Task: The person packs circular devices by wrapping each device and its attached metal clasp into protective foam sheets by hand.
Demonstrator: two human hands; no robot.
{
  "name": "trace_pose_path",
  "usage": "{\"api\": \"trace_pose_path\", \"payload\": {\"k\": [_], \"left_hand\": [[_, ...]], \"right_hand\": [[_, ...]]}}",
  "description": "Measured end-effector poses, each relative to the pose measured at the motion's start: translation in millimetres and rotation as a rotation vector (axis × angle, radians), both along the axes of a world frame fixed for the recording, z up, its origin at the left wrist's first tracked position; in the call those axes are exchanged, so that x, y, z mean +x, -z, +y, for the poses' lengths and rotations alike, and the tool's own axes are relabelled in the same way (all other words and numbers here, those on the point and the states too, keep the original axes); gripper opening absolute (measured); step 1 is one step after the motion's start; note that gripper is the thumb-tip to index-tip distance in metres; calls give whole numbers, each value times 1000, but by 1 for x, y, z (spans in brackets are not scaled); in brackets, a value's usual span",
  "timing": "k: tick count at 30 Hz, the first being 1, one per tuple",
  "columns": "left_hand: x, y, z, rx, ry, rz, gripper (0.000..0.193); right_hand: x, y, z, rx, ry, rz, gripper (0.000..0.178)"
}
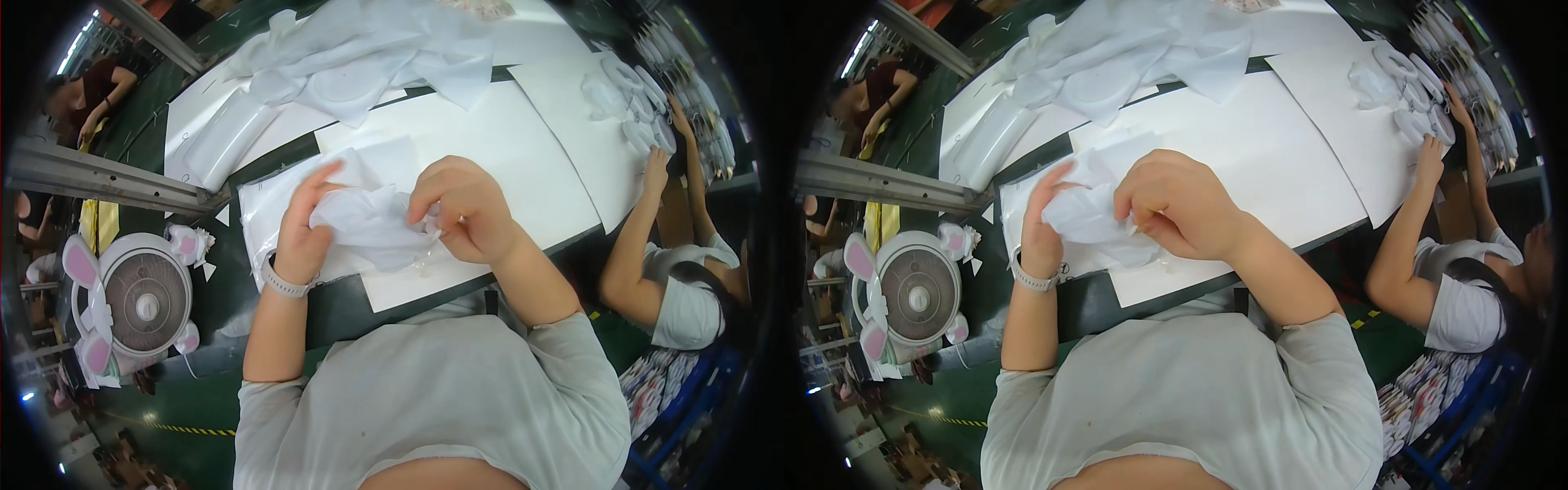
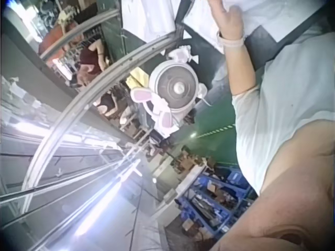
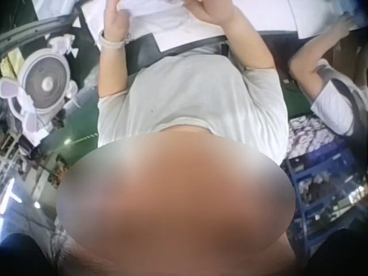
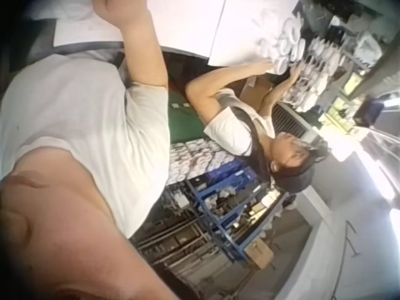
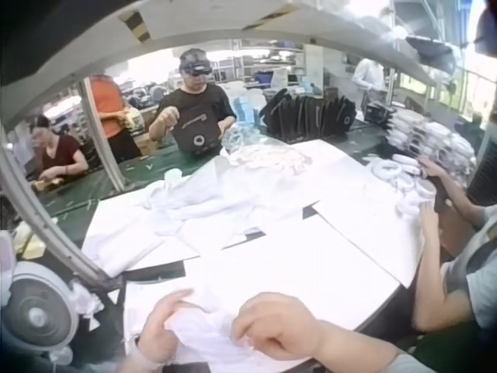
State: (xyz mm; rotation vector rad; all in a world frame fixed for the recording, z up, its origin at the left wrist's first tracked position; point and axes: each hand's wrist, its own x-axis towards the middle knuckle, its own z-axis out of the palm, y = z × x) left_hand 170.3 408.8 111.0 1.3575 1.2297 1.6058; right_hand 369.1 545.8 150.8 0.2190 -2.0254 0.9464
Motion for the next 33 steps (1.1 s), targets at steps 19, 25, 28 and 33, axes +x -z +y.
{"api": "trace_pose_path", "payload": {"k": [19,25,28,33], "left_hand": [[-9,-12,1,250,-295,94,24],[1,-25,-11,178,-273,45,16],[3,-29,-4,266,-251,22,14],[8,-31,11,124,-388,-21,16]], "right_hand": [[-10,0,7,71,70,106,17],[10,-7,-7,353,217,115,25],[14,-13,-4,373,219,142,26],[-4,-35,15,143,366,-362,37]]}}
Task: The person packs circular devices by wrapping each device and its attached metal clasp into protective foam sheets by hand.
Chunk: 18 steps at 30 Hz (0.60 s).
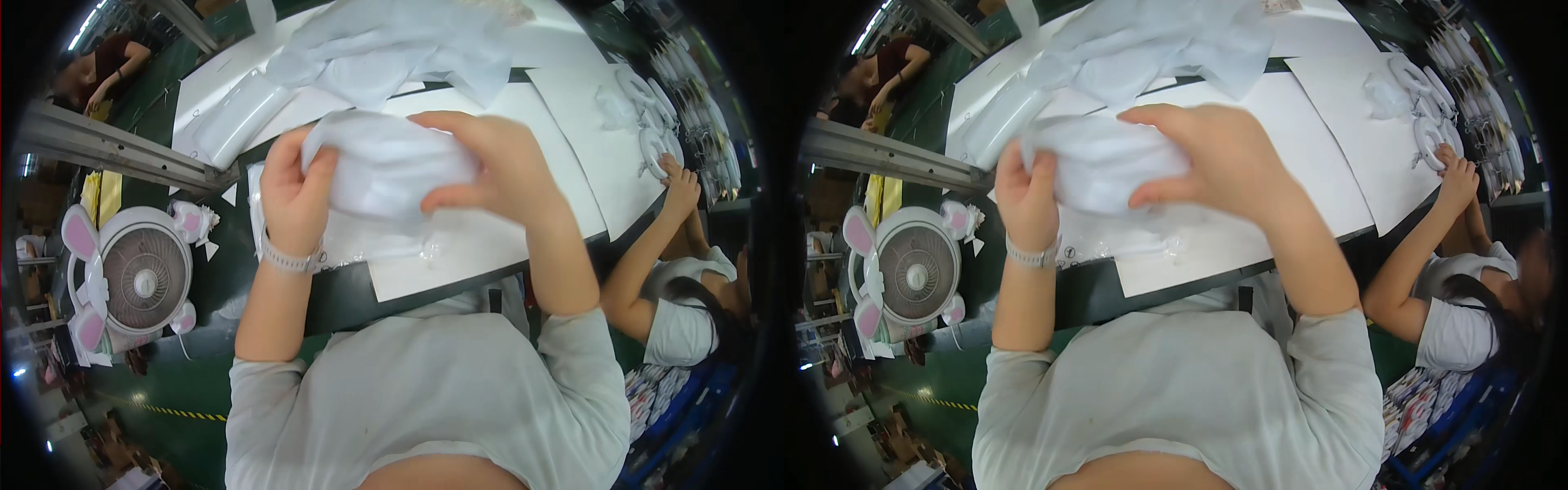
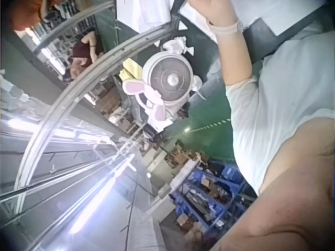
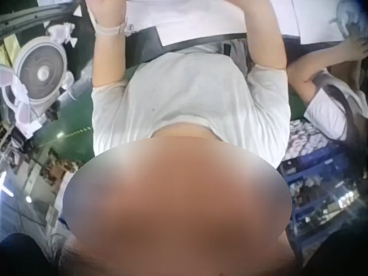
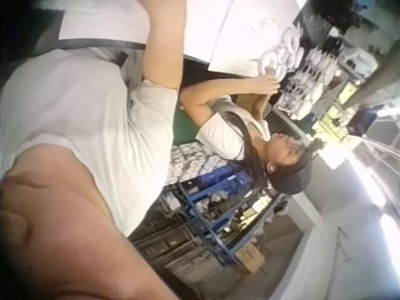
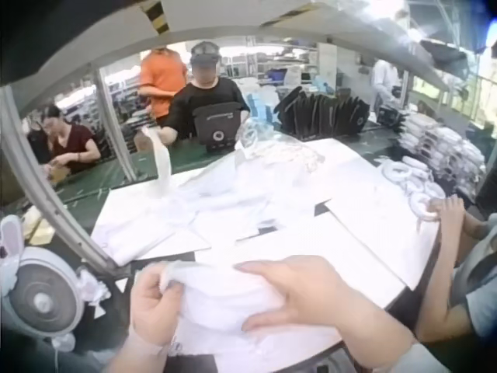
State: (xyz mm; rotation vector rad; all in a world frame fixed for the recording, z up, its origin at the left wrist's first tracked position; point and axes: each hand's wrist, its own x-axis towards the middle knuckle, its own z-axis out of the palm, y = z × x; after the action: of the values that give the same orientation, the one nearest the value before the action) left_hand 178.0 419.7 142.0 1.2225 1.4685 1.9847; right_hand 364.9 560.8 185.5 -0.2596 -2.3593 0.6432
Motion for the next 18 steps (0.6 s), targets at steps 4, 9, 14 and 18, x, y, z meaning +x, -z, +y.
{"api": "trace_pose_path", "payload": {"k": [4,9,14,18], "left_hand": [[-7,-4,28,63,-133,243,25],[-11,39,14,-150,-146,18,15],[31,78,14,-385,-53,921,44],[47,78,10,-587,-14,1120,59]], "right_hand": [[-20,11,42,-222,39,-198,27],[-47,28,53,-1159,-48,233,32],[-72,-8,53,-1525,-235,520,37],[-122,-32,63,-1421,-338,706,42]]}}
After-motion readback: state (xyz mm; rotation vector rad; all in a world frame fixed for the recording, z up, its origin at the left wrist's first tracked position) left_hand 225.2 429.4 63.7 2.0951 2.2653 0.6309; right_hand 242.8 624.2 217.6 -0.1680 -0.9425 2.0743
